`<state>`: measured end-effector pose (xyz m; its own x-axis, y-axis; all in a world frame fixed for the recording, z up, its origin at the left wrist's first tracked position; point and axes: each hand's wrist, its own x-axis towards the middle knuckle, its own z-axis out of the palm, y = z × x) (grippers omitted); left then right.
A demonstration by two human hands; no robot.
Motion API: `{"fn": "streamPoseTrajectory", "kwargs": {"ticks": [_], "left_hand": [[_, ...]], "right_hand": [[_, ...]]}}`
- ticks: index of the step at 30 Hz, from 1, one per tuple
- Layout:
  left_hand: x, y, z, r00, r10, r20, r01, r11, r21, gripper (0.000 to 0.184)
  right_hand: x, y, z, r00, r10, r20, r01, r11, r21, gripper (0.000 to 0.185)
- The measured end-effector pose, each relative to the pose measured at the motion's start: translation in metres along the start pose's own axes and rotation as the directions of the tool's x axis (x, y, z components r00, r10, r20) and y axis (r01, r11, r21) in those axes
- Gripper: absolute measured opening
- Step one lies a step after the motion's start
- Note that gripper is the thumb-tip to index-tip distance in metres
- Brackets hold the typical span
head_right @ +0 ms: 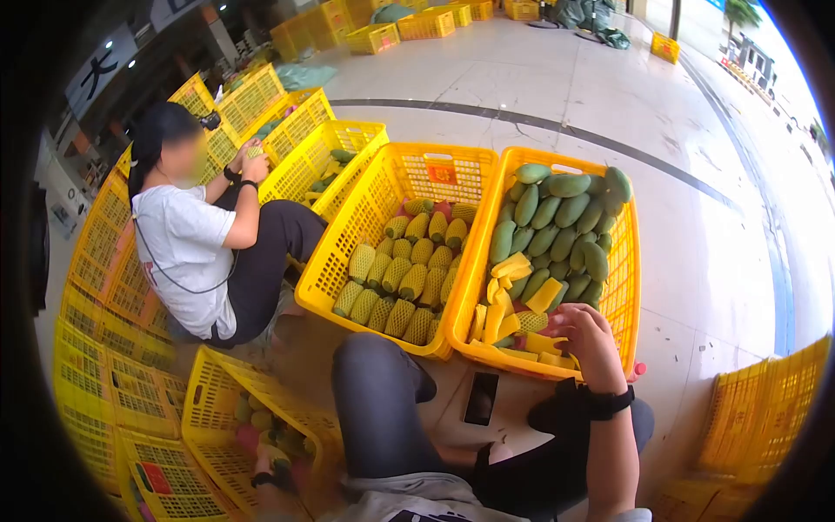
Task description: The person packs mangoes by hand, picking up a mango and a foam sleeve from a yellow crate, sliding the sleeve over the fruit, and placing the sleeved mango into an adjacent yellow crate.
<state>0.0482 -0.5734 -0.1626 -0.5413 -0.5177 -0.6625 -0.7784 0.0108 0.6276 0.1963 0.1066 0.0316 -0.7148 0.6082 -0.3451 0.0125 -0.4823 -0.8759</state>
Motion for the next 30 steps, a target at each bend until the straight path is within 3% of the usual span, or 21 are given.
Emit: {"fn": "streamPoseTrajectory", "kwargs": {"ticks": [4, 10, 13, 14, 15, 16, 17, 18, 19, 21, 23, 25, 27, 29, 30], "left_hand": [[0.034, -0.036, 0.015, 0.972, -0.177, 0.155, 0.146, 0.970, 0.195, 0.054], [0.048, 0.004, 0.041, 0.912, -0.223, 0.345, 0.077, 0.917, 0.391, 0.055], [0.096, 0.090, 0.025, 0.874, 0.004, 0.485, -0.111, 0.975, 0.193, 0.056], [0.084, 0.127, 0.032, 0.894, 0.235, 0.382, -0.279, 0.958, 0.064, 0.057], [-0.027, 0.163, 0.076, 0.857, 0.498, 0.131, -0.491, 0.867, -0.083, 0.054], [-0.075, 0.202, 0.090, 0.699, 0.679, 0.226, -0.681, 0.728, -0.079, 0.052], [-0.147, 0.236, 0.118, 0.615, 0.754, 0.234, -0.753, 0.649, -0.111, 0.048], [-0.201, 0.257, 0.144, 0.462, 0.851, 0.248, -0.830, 0.514, -0.218, 0.045], [-0.249, 0.273, 0.170, 0.333, 0.910, 0.247, -0.867, 0.399, -0.298, 0.042], [-0.320, 0.285, 0.220, 0.050, 0.932, 0.360, -0.771, 0.265, -0.579, 0.038], [-0.380, 0.271, 0.278, -0.103, 0.842, 0.530, -0.479, 0.425, -0.768, 0.035], [-0.420, 0.245, 0.338, -0.169, 0.629, 0.759, -0.229, 0.723, -0.651, 0.031], [-0.442, 0.215, 0.388, -0.176, 0.378, 0.909, -0.173, 0.897, -0.407, 0.027], [-0.439, 0.190, 0.424, -0.176, 0.310, 0.934, -0.239, 0.907, -0.346, 0.025], [-0.432, 0.181, 0.435, -0.156, 0.314, 0.936, -0.260, 0.902, -0.346, 0.024]], "right_hand": [[0.003, 0.007, -0.013, 1.000, -0.007, -0.020, 0.008, 1.000, 0.019, 0.021], [0.004, 0.009, -0.026, 0.999, -0.003, -0.051, 0.006, 0.998, 0.055, 0.021], [0.006, 0.006, -0.026, 0.998, 0.028, -0.053, -0.025, 0.999, 0.047, 0.021], [0.008, 0.006, -0.028, 0.999, 0.001, -0.035, 0.001, 0.997, 0.077, 0.021], [0.011, 0.006, -0.029, 1.000, -0.024, -0.018, 0.026, 0.994, 0.106, 0.022], [0.012, 0.002, -0.029, 0.999, -0.047, -0.017, 0.049, 0.990, 0.131, 0.023], [0.012, -0.002, -0.029, 0.999, -0.035, -0.023, 0.038, 0.990, 0.136, 0.023], [0.013, -0.007, -0.029, 0.996, -0.067, -0.057, 0.076, 0.984, 0.161, 0.023], [0.015, -0.012, -0.030, 0.991, -0.098, -0.092, 0.114, 0.976, 0.184, 0.023], [0.025, -0.014, -0.039, 0.983, -0.077, -0.167, 0.110, 0.974, 0.198, 0.022], [0.053, -0.002, -0.060, 0.981, 0.089, -0.171, 0.019, 0.837, 0.547, 0.019], [0.086, 0.015, -0.074, 0.967, 0.159, -0.200, 0.002, 0.776, 0.630, 0.020], [0.122, 0.042, -0.085, 0.849, 0.270, -0.454, 0.026, 0.837, 0.547, 0.021], [0.167, 0.093, -0.112, 0.809, 0.293, -0.511, -0.042, 0.894, 0.446, 0.028], [0.175, 0.099, -0.108, 0.707, 0.385, -0.593, -0.093, 0.882, 0.462, 0.030]]}}
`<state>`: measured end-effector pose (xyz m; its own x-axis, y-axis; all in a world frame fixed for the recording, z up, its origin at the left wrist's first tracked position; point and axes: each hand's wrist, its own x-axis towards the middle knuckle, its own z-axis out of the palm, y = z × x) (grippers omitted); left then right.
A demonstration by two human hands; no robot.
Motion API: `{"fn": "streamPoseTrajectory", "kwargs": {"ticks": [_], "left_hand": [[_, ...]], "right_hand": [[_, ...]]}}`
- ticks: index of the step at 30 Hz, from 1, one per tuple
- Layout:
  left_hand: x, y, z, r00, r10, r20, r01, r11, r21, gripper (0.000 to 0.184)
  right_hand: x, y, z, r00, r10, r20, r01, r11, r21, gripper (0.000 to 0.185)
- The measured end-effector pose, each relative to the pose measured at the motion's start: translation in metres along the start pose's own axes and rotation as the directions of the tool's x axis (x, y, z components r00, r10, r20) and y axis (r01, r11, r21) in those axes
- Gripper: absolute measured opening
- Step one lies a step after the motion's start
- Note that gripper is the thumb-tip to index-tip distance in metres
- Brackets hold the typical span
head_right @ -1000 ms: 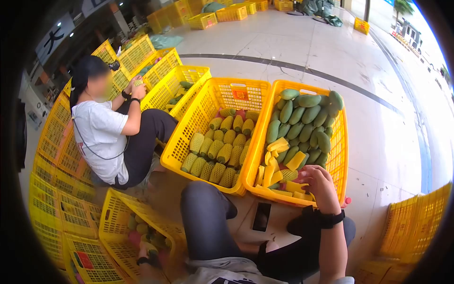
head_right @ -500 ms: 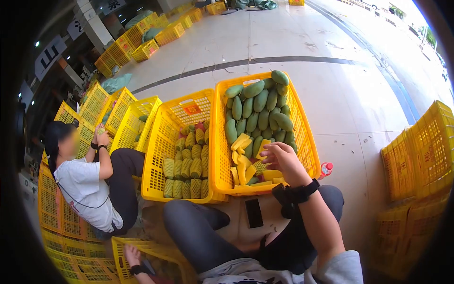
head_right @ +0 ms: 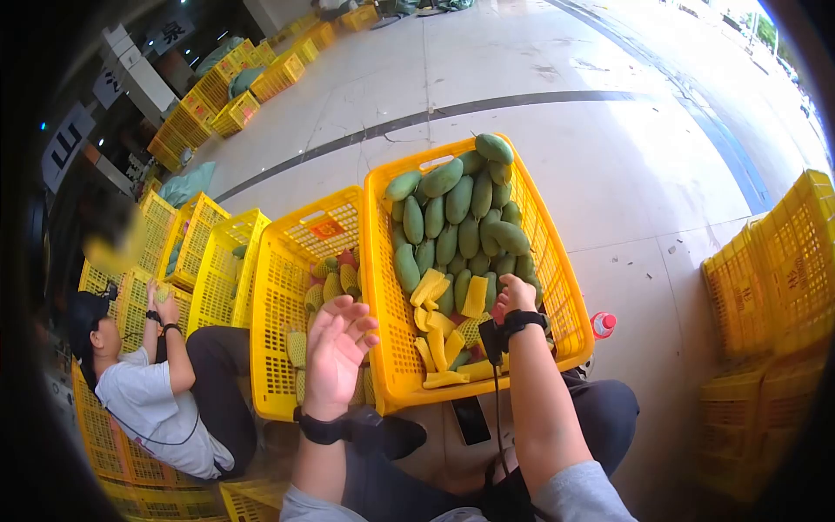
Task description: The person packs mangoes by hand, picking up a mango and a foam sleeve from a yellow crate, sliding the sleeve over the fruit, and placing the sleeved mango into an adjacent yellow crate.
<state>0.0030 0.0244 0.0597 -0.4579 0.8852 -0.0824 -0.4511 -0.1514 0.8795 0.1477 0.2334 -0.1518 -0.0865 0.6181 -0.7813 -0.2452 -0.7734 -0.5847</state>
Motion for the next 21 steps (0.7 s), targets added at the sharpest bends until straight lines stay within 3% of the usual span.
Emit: {"fn": "streamPoseTrajectory", "kwargs": {"ticks": [1, 3, 4, 5, 7, 8, 9, 10, 11, 12, 13, 17, 19, 21], "left_hand": [[0.003, -0.013, -0.007, 1.000, -0.007, -0.028, 0.008, 1.000, 0.016, 0.023], [0.002, -0.021, -0.015, 0.958, -0.160, -0.237, 0.187, 0.978, 0.096, 0.019], [0.001, -0.020, -0.018, 0.953, -0.198, -0.232, 0.213, 0.976, 0.043, 0.018], [0.002, -0.017, -0.020, 0.948, -0.227, -0.224, 0.232, 0.973, -0.004, 0.017], [-0.003, -0.013, -0.023, 0.955, -0.204, -0.216, 0.218, 0.975, 0.042, 0.016], [-0.007, -0.012, -0.024, 0.961, -0.170, -0.220, 0.199, 0.973, 0.117, 0.017], [-0.009, -0.012, -0.027, 0.959, -0.174, -0.223, 0.214, 0.962, 0.170, 0.018], [-0.009, -0.012, -0.031, 0.951, -0.210, -0.228, 0.256, 0.947, 0.197, 0.018], [-0.008, -0.012, -0.033, 0.942, -0.239, -0.234, 0.291, 0.930, 0.225, 0.018], [-0.007, -0.011, -0.031, 0.925, -0.265, -0.273, 0.331, 0.913, 0.237, 0.018], [-0.007, -0.012, -0.033, 0.910, -0.312, -0.273, 0.373, 0.904, 0.211, 0.018], [-0.013, -0.017, -0.042, 0.933, -0.315, -0.173, 0.346, 0.916, 0.202, 0.016], [-0.017, -0.016, -0.046, 0.944, -0.312, -0.104, 0.327, 0.923, 0.202, 0.015], [-0.015, -0.021, -0.047, 0.949, -0.307, -0.074, 0.315, 0.931, 0.184, 0.016]], "right_hand": [[0.024, 0.011, 0.003, 0.989, 0.069, -0.132, -0.073, 0.997, -0.022, 0.033], [0.020, 0.016, 0.012, 0.982, 0.008, -0.187, -0.008, 1.000, 0.002, 0.038], [0.039, 0.024, 0.016, 0.973, -0.031, -0.227, -0.001, 0.990, -0.141, 0.032], [0.062, 0.032, 0.015, 0.989, 0.042, -0.139, -0.071, 0.976, -0.205, 0.035], [0.102, 0.050, 0.017, 1.000, 0.023, -0.008, -0.023, 0.871, -0.491, 0.039], [0.119, 0.060, 0.019, 0.998, 0.019, -0.066, -0.056, 0.790, -0.611, 0.055], [0.132, 0.074, 0.019, 0.989, -0.104, -0.104, -0.001, 0.704, -0.710, 0.068], [0.149, 0.086, 0.014, 0.993, -0.097, -0.066, 0.015, 0.664, -0.748, 0.078], [0.140, 0.087, 0.021, 0.997, -0.041, -0.068, -0.011, 0.773, -0.634, 0.078], [0.160, 0.107, 0.018, 0.988, -0.154, -0.028, 0.113, 0.828, -0.549, 0.072], [0.166, 0.118, 0.017, 0.992, -0.123, -0.016, 0.094, 0.823, -0.560, 0.072], [0.179, 0.123, 0.004, 0.929, -0.354, 0.106, 0.339, 0.701, -0.628, 0.059], [0.197, 0.134, -0.011, 0.911, -0.351, 0.219, 0.413, 0.800, -0.436, 0.049], [0.190, 0.127, -0.012, 0.938, -0.193, 0.289, 0.266, 0.934, -0.241, 0.043]]}}
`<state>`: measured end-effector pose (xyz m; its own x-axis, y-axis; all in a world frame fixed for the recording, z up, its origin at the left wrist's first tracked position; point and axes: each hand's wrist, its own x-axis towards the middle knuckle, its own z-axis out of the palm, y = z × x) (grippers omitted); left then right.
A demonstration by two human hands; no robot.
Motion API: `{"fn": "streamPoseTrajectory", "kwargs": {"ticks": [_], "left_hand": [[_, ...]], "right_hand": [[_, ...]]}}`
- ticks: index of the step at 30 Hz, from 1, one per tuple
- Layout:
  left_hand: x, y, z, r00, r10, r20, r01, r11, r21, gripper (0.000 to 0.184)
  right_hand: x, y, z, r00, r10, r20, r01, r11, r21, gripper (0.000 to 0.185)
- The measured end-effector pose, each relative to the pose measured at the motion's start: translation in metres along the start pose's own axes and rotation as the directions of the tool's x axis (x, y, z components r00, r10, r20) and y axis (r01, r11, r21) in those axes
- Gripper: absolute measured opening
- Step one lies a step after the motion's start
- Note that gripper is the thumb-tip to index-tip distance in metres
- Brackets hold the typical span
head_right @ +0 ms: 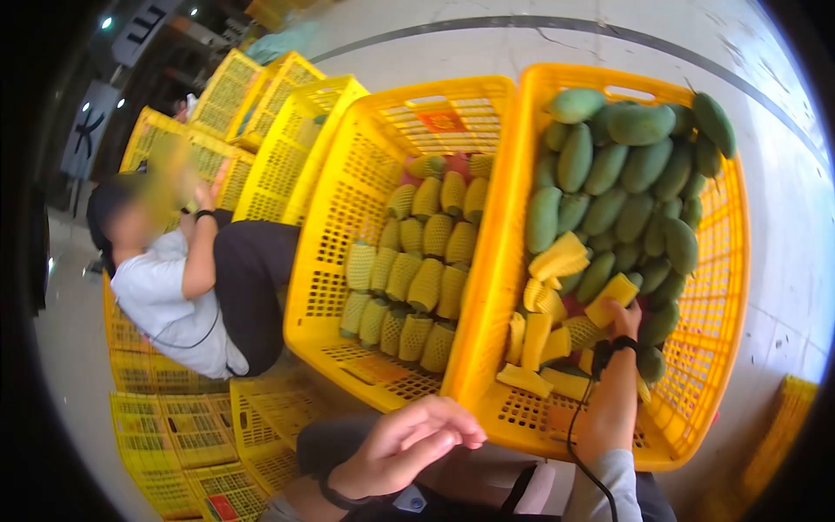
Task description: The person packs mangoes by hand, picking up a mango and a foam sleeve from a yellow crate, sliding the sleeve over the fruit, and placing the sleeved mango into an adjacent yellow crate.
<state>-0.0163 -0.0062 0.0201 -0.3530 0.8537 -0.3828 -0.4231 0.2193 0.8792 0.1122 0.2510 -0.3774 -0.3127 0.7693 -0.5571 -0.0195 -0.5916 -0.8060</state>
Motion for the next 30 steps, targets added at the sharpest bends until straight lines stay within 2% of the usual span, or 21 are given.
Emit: {"fn": "streamPoseTrajectory", "kwargs": {"ticks": [2, 4, 6, 7, 9, 10, 12, 13, 14, 16, 18, 20, 22, 23, 25, 26, 27, 28, 29, 30], "left_hand": [[0.006, -0.006, -0.005, 1.000, 0.000, -0.011, 0.001, 0.996, 0.093, 0.016], [0.012, -0.005, -0.006, 0.999, 0.033, 0.010, -0.035, 0.975, 0.218, 0.017], [0.015, -0.006, -0.002, 0.997, 0.067, 0.027, -0.071, 0.984, 0.163, 0.019], [0.017, -0.007, 0.001, 0.994, 0.107, 0.035, -0.111, 0.982, 0.152, 0.019], [0.023, -0.008, 0.007, 0.976, 0.215, 0.030, -0.214, 0.934, 0.285, 0.027], [0.027, -0.010, 0.011, 0.967, 0.249, 0.045, -0.252, 0.928, 0.276, 0.027], [0.033, -0.017, 0.021, 0.904, 0.427, 0.024, -0.399, 0.823, 0.403, 0.036], [0.037, -0.022, 0.027, 0.820, 0.572, 0.004, -0.507, 0.724, 0.469, 0.040], [0.040, -0.024, 0.033, 0.808, 0.589, 0.027, -0.534, 0.711, 0.459, 0.040], [0.044, -0.025, 0.044, 0.613, 0.789, -0.041, -0.638, 0.526, 0.563, 0.041], [0.030, -0.013, 0.053, 0.682, 0.726, -0.084, -0.616, 0.632, 0.470, 0.033], [0.021, -0.012, 0.061, 0.638, 0.766, -0.074, -0.697, 0.616, 0.368, 0.027], [0.006, -0.009, 0.063, 0.592, 0.806, -0.010, -0.760, 0.561, 0.329, 0.021], [-0.002, -0.005, 0.063, 0.585, 0.810, 0.033, -0.786, 0.557, 0.269, 0.018], [-0.018, 0.010, 0.057, 0.563, 0.824, 0.063, -0.819, 0.545, 0.180, 0.016], [-0.014, 0.006, 0.054, 0.607, 0.795, 0.008, -0.793, 0.605, 0.066, 0.016], [-0.012, 0.007, 0.049, 0.619, 0.784, -0.055, -0.783, 0.621, 0.033, 0.016], [-0.009, 0.007, 0.043, 0.632, 0.766, -0.117, -0.772, 0.636, 0.003, 0.016], [-0.004, 0.005, 0.032, 0.718, 0.674, -0.172, -0.674, 0.735, 0.067, 0.016], [0.009, -0.001, 0.024, 0.689, 0.693, -0.212, -0.678, 0.719, 0.150, 0.020]], "right_hand": [[-0.018, -0.027, 0.005, 0.984, 0.026, 0.178, -0.050, 0.990, 0.134, 0.039], [-0.016, -0.047, -0.002, 0.962, 0.019, 0.273, -0.020, 1.000, 0.000, 0.043], [-0.030, -0.083, 0.000, 0.942, 0.052, 0.333, -0.059, 0.998, 0.012, 0.046], [-0.039, -0.104, 0.006, 0.939, 0.019, 0.343, -0.020, 1.000, 0.000, 0.046], [-0.067, -0.144, 0.021, 0.897, -0.109, 0.428, 0.088, 0.994, 0.068, 0.052], [-0.086, -0.167, 0.030, 0.891, -0.142, 0.431, 0.127, 0.990, 0.064, 0.052], [-0.131, -0.215, 0.058, 0.741, -0.181, 0.647, 0.207, 0.978, 0.036, 0.057], [-0.156, -0.233, 0.070, 0.722, -0.198, 0.663, 0.238, 0.971, 0.031, 0.057], [-0.184, -0.247, 0.084, 0.706, -0.273, 0.654, 0.298, 0.952, 0.075, 0.052], [-0.242, -0.272, 0.102, 0.713, -0.318, 0.625, 0.371, 0.927, 0.050, 0.046], [-0.304, -0.284, 0.118, 0.691, -0.424, 0.585, 0.478, 0.876, 0.069, 0.044], [-0.340, -0.284, 0.112, 0.689, -0.411, 0.597, 0.449, 0.888, 0.093, 0.047], [-0.358, -0.276, 0.097, 0.731, -0.375, 0.570, 0.358, 0.922, 0.149, 0.050], [-0.357, -0.272, 0.084, 0.713, -0.315, 0.626, 0.278, 0.947, 0.160, 0.051], [-0.364, -0.267, 0.072, 0.678, -0.308, 0.668, 0.243, 0.951, 0.192, 0.056], [-0.367, -0.265, 0.068, 0.673, -0.298, 0.678, 0.235, 0.954, 0.186, 0.057], [-0.369, -0.267, 0.068, 0.628, -0.300, 0.718, 0.290, 0.946, 0.141, 0.060], [-0.383, -0.271, 0.073, 0.677, -0.298, 0.673, 0.323, 0.942, 0.092, 0.057], [-0.380, -0.271, 0.072, 0.684, -0.298, 0.666, 0.378, 0.926, 0.027, 0.054], [-0.375, -0.268, 0.070, 0.690, -0.296, 0.660, 0.424, 0.905, -0.038, 0.052]]}}
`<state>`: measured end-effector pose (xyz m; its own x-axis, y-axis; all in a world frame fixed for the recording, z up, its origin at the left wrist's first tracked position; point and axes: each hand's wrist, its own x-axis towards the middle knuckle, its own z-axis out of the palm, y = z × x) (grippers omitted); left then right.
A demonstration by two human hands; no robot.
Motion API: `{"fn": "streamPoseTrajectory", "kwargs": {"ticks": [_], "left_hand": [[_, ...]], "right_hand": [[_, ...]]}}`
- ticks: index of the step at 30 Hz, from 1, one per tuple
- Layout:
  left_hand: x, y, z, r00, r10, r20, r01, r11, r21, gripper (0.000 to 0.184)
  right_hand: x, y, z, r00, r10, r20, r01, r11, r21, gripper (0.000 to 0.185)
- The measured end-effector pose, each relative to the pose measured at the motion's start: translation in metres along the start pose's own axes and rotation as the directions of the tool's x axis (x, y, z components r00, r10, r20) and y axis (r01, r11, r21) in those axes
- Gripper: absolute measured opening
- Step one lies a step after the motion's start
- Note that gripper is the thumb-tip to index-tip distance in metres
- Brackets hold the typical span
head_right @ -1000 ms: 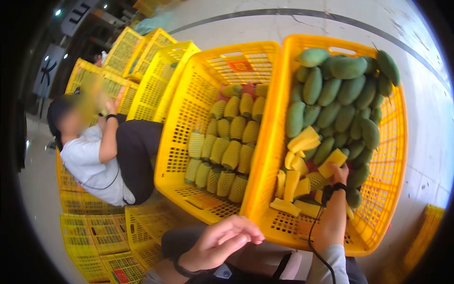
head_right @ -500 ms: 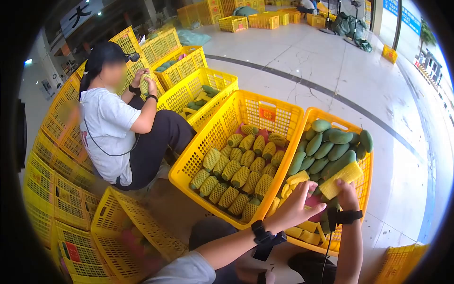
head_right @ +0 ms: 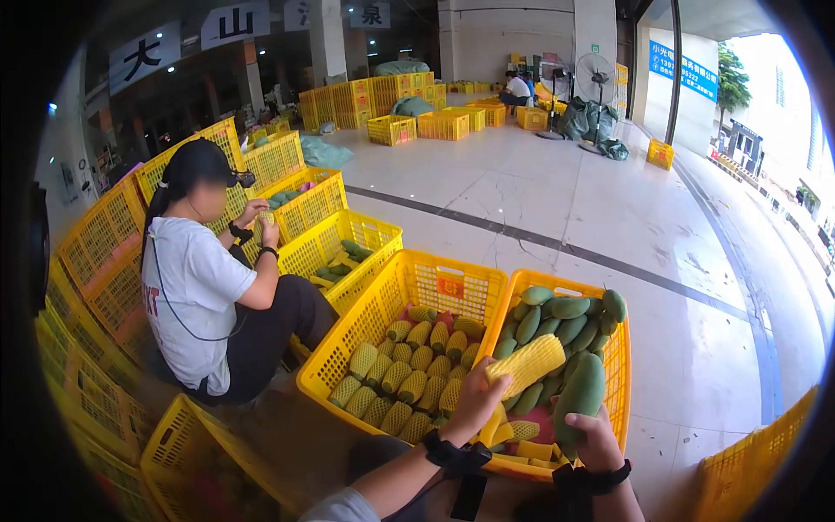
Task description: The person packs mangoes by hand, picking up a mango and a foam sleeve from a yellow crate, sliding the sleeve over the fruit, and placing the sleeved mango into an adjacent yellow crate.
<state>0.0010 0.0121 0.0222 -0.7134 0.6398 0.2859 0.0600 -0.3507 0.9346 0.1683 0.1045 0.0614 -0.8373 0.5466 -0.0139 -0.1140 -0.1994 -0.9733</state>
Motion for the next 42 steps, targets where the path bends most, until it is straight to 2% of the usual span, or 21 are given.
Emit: {"fn": "streamPoseTrajectory", "kwargs": {"ticks": [1, 3, 4, 6, 8, 10, 12, 13, 14, 16, 17, 19, 21, 25, 28, 31, 35, 37, 38, 40, 42], "left_hand": [[0.001, 0.005, -0.005, 0.999, -0.025, 0.038, 0.020, 0.992, 0.124, 0.022], [0.002, 0.010, -0.011, 0.984, -0.109, 0.140, 0.055, 0.938, 0.343, 0.024], [0.000, 0.007, -0.010, 0.975, -0.132, 0.181, 0.069, 0.945, 0.319, 0.025], [-0.004, 0.005, -0.003, 0.978, -0.070, 0.196, -0.017, 0.911, 0.412, 0.027], [-0.006, -0.002, 0.003, 0.971, -0.083, 0.223, -0.023, 0.900, 0.435, 0.030], [-0.006, -0.001, 0.009, 0.960, -0.125, 0.249, -0.009, 0.880, 0.476, 0.031], [-0.008, 0.003, 0.018, 0.947, -0.142, 0.287, 0.058, 0.958, 0.282, 0.033], [-0.006, -0.003, 0.020, 0.920, -0.213, 0.330, 0.142, 0.964, 0.224, 0.036], [-0.006, -0.007, 0.020, 0.915, -0.227, 0.334, 0.154, 0.961, 0.231, 0.036], [-0.003, -0.009, 0.018, 0.851, -0.256, 0.458, 0.261, 0.964, 0.053, 0.040], [-0.001, -0.003, 0.017, 0.809, -0.266, 0.525, 0.302, 0.953, 0.019, 0.045], [0.000, -0.002, 0.017, 0.809, -0.224, 0.544, 0.271, 0.963, -0.007, 0.041], [-0.003, -0.009, 0.018, 0.816, -0.150, 0.559, 0.218, 0.974, -0.057, 0.036], [-0.006, -0.005, 0.018, 0.788, -0.218, 0.575, 0.285, 0.958, -0.028, 0.031], [-0.004, -0.007, 0.018, 0.813, -0.194, 0.548, 0.321, 0.936, -0.144, 0.028], [-0.001, -0.006, 0.010, 0.795, -0.274, 0.541, 0.357, 0.933, -0.052, 0.028], [-0.006, -0.012, 0.013, 0.825, -0.263, 0.500, 0.349, 0.934, -0.083, 0.027], [-0.005, -0.014, 0.019, 0.865, -0.262, 0.429, 0.256, 0.964, 0.072, 0.024], [-0.004, -0.010, 0.019, 0.865, -0.262, 0.429, 0.257, 0.964, 0.069, 0.024], [-0.002, 0.002, 0.019, 0.946, -0.097, 0.308, -0.040, 0.911, 0.411, 0.021], [-0.001, -0.001, 0.016, 0.948, -0.183, 0.261, 0.041, 0.882, 0.470, 0.019]], "right_hand": [[0.001, 0.004, -0.002, 1.000, -0.014, 0.017, 0.013, 1.000, 0.018, 0.052], [0.003, 0.013, -0.006, 0.977, 0.171, -0.126, -0.114, 0.923, 0.366, 0.050], [0.005, 0.021, -0.010, 0.982, 0.164, -0.096, -0.119, 0.924, 0.364, 0.050], [0.013, 0.032, -0.018, 0.958, 0.284, -0.042, -0.190, 0.738, 0.648, 0.047], [0.014, 0.023, -0.013, 0.956, 0.292, -0.011, -0.222, 0.751, 0.621, 0.042], [0.017, 0.019, -0.015, 0.980, 0.197, 0.009, -0.190, 0.929, 0.319, 0.043], [0.017, 0.010, -0.010, 0.986, 0.167, -0.028, -0.154, 0.953, 0.262, 0.042], [0.016, 0.006, -0.006, 0.990, 0.127, -0.061, -0.113, 0.973, 0.200, 0.043], [0.015, 0.005, -0.004, 0.988, 0.136, -0.068, -0.119, 0.970, 0.210, 0.043], [0.011, 0.002, -0.002, 0.977, 0.044, -0.207, -0.012, 0.988, 0.155, 0.045], [0.008, -0.002, 0.000, 0.976, 0.053, -0.212, -0.018, 0.986, 0.165, 0.045], [0.004, -0.011, 0.002, 0.968, 0.077, -0.240, -0.011, 0.964, 0.266, 0.047], [0.000, -0.014, 0.004, 0.972, 0.064, -0.225, -0.002, 0.964, 0.267, 0.048], [-0.003, -0.009, 0.000, 0.979, 0.087, -0.186, -0.052, 0.981, 0.188, 0.054], [-0.001, 0.001, -0.002, 0.988, 0.057, -0.145, -0.020, 0.970, 0.240, 0.056], [-0.002, -0.005, 0.001, 0.989, 0.090, -0.115, -0.041, 0.927, 0.373, 0.056], [-0.001, -0.014, 0.006, 0.993, 0.083, -0.088, -0.052, 0.950, 0.307, 0.057], [-0.002, -0.020, 0.013, 0.989, 0.151, 0.006, -0.147, 0.958, 0.245, 0.061], [-0.002, -0.011, 0.013, 0.987, 0.161, -0.008, -0.156, 0.962, 0.225, 0.064], [0.001, 0.002, 0.015, 0.986, 0.151, 0.070, -0.162, 0.969, 0.187, 0.067], [0.001, 0.011, 0.017, 0.979, 0.182, 0.090, -0.196, 0.964, 0.182, 0.068]]}}
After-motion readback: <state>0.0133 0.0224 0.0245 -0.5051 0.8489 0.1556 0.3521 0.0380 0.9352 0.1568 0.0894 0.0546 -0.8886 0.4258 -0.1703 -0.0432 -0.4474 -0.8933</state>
